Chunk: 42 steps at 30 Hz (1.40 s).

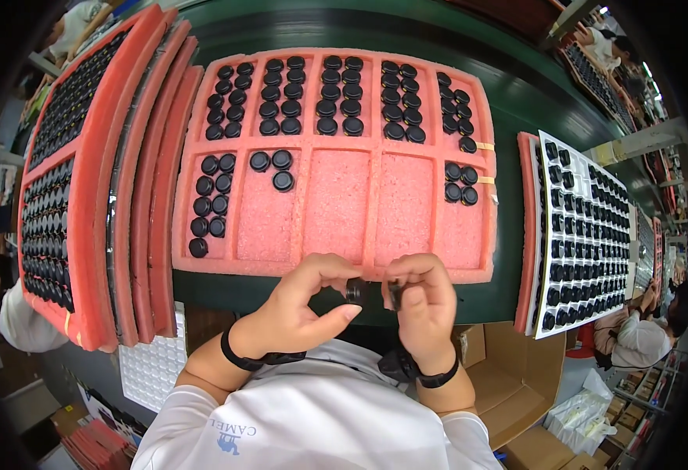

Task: The person picks up a black component and a cap from a pink tray, fits them together by hand, and places the assembled unit into a white tray. After repeating this, the person moves the pink tray aside, retrieves a large sheet of caps, and continues the assembly.

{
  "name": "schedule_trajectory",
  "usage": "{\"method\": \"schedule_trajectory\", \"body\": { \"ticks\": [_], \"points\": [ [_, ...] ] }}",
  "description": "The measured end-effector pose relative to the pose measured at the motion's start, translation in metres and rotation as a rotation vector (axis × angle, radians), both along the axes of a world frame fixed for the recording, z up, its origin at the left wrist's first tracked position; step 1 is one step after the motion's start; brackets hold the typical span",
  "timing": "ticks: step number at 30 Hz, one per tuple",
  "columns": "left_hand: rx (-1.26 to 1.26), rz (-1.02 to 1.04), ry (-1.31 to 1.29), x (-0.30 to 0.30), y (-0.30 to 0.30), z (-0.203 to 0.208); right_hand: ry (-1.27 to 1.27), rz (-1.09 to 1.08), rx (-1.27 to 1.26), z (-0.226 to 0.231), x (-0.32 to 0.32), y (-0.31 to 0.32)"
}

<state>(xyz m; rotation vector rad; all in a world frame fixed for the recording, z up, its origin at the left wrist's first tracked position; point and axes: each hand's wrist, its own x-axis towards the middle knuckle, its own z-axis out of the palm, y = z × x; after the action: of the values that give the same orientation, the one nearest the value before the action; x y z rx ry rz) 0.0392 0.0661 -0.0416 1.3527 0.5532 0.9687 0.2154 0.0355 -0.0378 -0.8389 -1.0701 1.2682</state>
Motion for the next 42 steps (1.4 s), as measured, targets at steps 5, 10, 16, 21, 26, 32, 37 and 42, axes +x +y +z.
{"method": "schedule_trajectory", "body": {
  "ticks": [5, 10, 16, 21, 26, 32, 37, 42],
  "points": [
    [0.287, -0.020, 0.127, 0.003, 0.003, -0.002, -0.179, -0.026, 0.013, -0.002, -0.017, -0.002],
    [0.192, -0.099, 0.168, -0.006, 0.001, -0.001, 0.090, 0.036, 0.079, -0.012, -0.014, 0.000],
    [0.200, -0.123, 0.117, -0.007, 0.004, -0.001, -0.058, 0.026, 0.013, -0.006, -0.019, 0.002],
    [0.231, -0.092, 0.102, -0.005, 0.003, -0.001, 0.110, 0.103, 0.046, -0.013, -0.012, 0.007],
    [0.303, -0.091, 0.161, -0.005, 0.006, 0.001, -0.172, -0.037, 0.127, -0.009, -0.028, 0.003],
    [0.284, -0.073, 0.074, -0.002, 0.005, -0.002, 0.148, 0.076, -0.008, -0.007, -0.015, 0.004],
    [0.311, -0.072, 0.093, -0.002, 0.007, 0.000, -0.172, 0.071, 0.097, -0.014, -0.015, 0.003],
    [0.313, -0.073, 0.063, -0.002, 0.007, -0.003, 0.281, 0.175, 0.005, -0.012, -0.007, 0.009]
  ]
}}
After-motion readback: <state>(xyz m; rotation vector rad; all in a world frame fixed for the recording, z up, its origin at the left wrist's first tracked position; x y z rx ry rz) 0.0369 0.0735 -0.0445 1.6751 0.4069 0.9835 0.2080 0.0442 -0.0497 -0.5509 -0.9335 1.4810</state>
